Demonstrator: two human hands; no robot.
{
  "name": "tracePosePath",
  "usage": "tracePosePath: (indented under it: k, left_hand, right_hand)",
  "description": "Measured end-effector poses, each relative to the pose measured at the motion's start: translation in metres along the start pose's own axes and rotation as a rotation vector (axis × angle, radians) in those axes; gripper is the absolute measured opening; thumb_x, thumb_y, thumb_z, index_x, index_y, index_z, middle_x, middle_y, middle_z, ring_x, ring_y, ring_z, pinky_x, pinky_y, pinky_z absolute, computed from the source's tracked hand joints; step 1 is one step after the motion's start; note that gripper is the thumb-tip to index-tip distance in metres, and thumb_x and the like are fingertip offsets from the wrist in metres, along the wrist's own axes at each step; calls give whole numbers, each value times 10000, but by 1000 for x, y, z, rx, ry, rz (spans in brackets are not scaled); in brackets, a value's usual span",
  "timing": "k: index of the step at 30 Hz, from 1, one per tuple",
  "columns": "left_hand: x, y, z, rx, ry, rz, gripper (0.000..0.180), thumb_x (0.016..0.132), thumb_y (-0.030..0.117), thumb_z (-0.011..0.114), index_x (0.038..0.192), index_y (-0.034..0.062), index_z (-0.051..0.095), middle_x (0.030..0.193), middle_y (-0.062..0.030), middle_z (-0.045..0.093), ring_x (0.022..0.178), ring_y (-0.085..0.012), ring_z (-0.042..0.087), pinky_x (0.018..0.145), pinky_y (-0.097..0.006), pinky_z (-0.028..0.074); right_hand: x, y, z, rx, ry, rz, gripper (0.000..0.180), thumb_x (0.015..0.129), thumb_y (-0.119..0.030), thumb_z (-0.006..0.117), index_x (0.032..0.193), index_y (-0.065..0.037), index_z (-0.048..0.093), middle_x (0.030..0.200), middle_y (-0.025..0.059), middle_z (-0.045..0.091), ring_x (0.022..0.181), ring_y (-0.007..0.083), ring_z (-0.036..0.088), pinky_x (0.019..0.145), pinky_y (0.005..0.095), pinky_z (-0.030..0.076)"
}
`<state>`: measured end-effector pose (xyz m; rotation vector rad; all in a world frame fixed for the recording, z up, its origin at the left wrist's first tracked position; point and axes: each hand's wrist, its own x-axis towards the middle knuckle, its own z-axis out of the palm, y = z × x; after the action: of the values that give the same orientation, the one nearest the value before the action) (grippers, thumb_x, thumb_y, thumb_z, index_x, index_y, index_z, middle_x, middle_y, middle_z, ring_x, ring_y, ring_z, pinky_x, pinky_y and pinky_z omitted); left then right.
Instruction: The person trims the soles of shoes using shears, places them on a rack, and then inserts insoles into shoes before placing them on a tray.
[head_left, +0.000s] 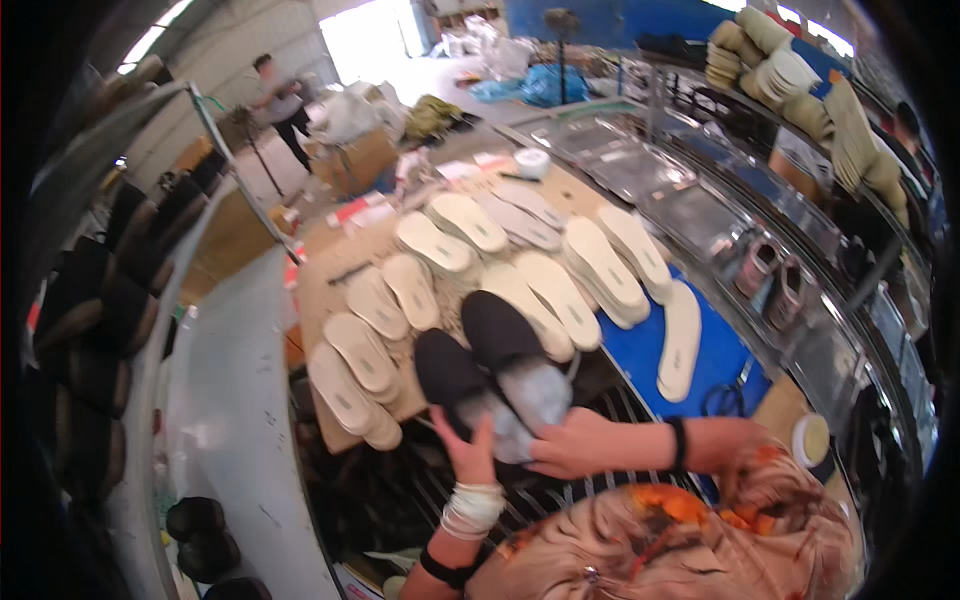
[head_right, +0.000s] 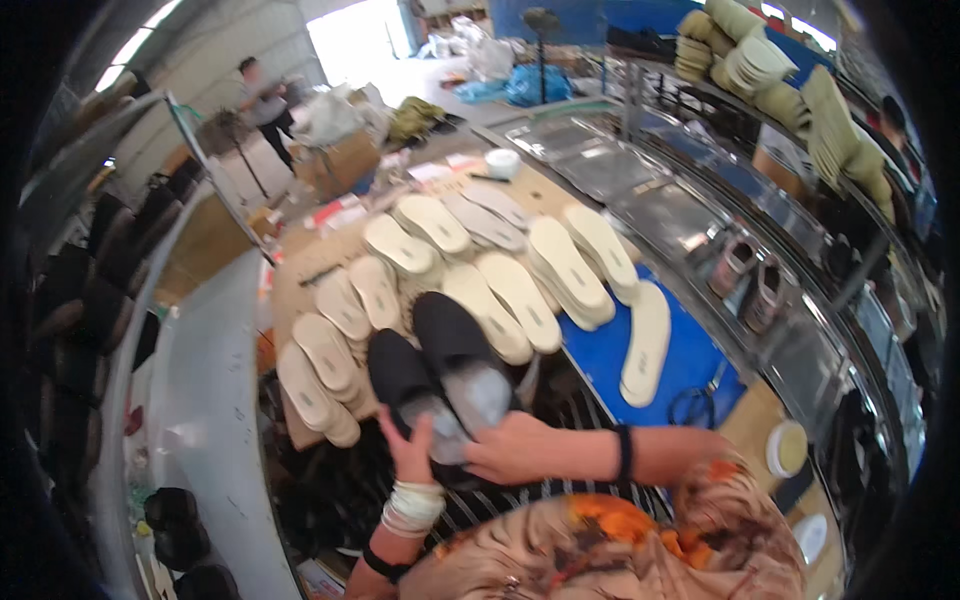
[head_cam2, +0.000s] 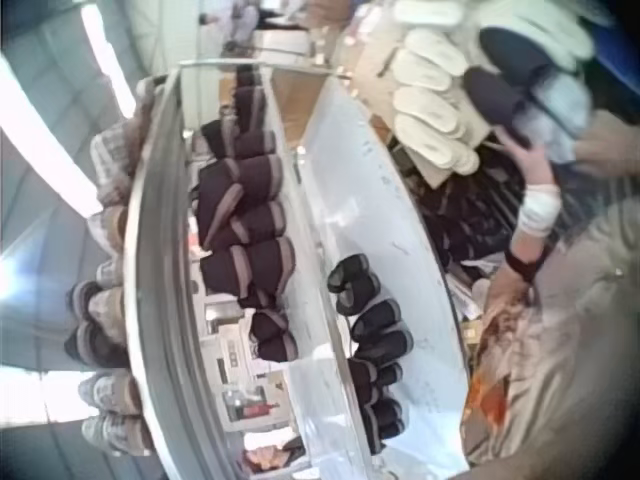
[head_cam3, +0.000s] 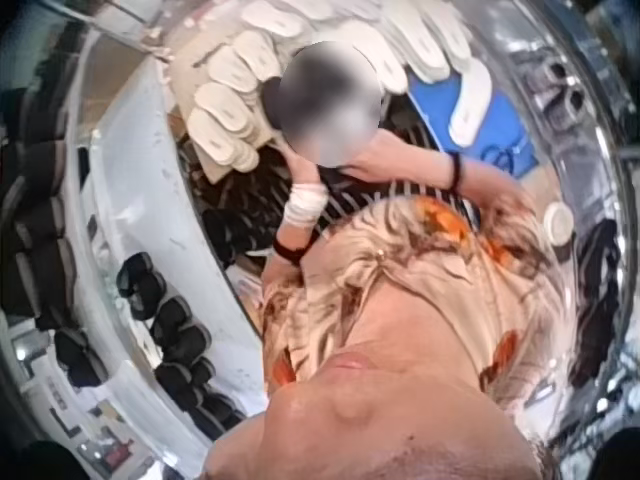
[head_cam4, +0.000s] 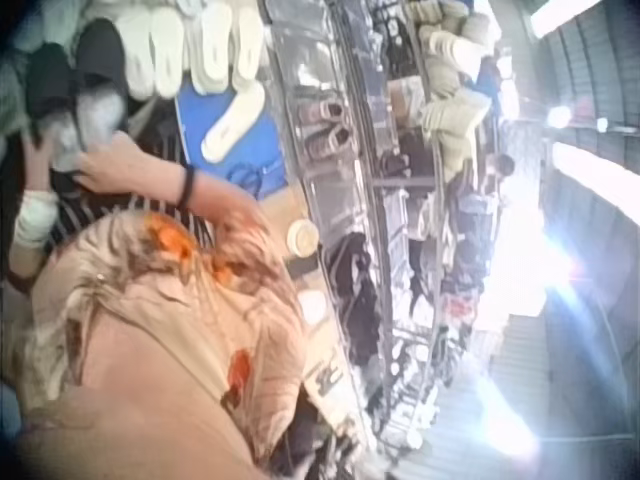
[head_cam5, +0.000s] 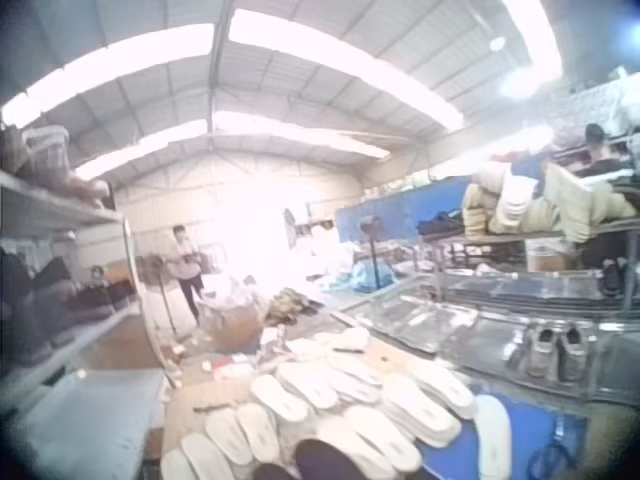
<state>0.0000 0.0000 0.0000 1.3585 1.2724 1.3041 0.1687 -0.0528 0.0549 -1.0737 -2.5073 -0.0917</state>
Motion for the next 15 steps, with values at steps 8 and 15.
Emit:
tracePosePath:
  k: [8, 15]
  left_hand:
    - [-5, -116, -46, 269, -26, 119, 599, 768, 89, 522, 1300, -26, 273, 1285, -244, 344, 1191, -336, 334, 1015, -388, 227]
    - [-15, -10, -76, 303, -201, -235, 280, 865, 170, 516, 987, -82, 533, 668, -120, 584, 624, -227, 584, 581, -327, 483]
  right_hand:
    - [-24, -50, 50, 372, -216, 372, 508, 744, -260, 624, 1177, -91, 419, 947, 160, 543, 704, 299, 593, 608, 370, 484]
    - [-149, 21, -20, -104, -234, 1351, 262, 718, -186, 551, 950, -65, 543, 815, 141, 624, 776, 318, 610, 664, 421, 484]
